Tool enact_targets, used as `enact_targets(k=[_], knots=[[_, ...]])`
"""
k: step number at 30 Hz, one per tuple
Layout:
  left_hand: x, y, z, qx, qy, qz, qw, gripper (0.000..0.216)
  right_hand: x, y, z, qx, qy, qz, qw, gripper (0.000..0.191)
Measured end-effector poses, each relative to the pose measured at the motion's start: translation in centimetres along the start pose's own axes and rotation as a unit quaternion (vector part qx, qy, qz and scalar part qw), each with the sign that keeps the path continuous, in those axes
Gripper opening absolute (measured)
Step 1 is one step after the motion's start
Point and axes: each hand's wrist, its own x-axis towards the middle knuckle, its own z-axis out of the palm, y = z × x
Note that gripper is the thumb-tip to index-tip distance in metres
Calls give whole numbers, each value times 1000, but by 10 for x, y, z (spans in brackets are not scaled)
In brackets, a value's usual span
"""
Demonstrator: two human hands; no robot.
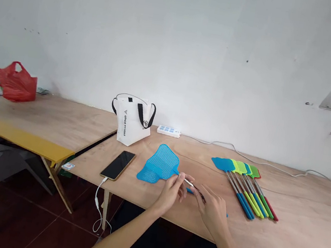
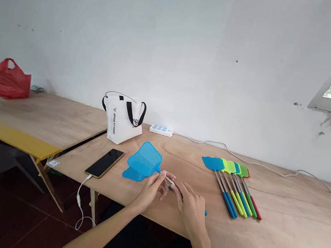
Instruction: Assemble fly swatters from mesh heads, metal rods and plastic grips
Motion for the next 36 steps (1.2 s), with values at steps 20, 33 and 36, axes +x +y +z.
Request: enact_targets(k=[20,33,36], knots=[[6,-15,-20,5,-68,-203,977,55,-3,58,18,-8,-82,104,991,36],[1,-2,-19,34,-132,-281,950,59,-3,58,36,32,-156,70,985,32],[1,3,-19,-29,-141,-307,941,53,-3,58,35,33,-174,67,982,33]])
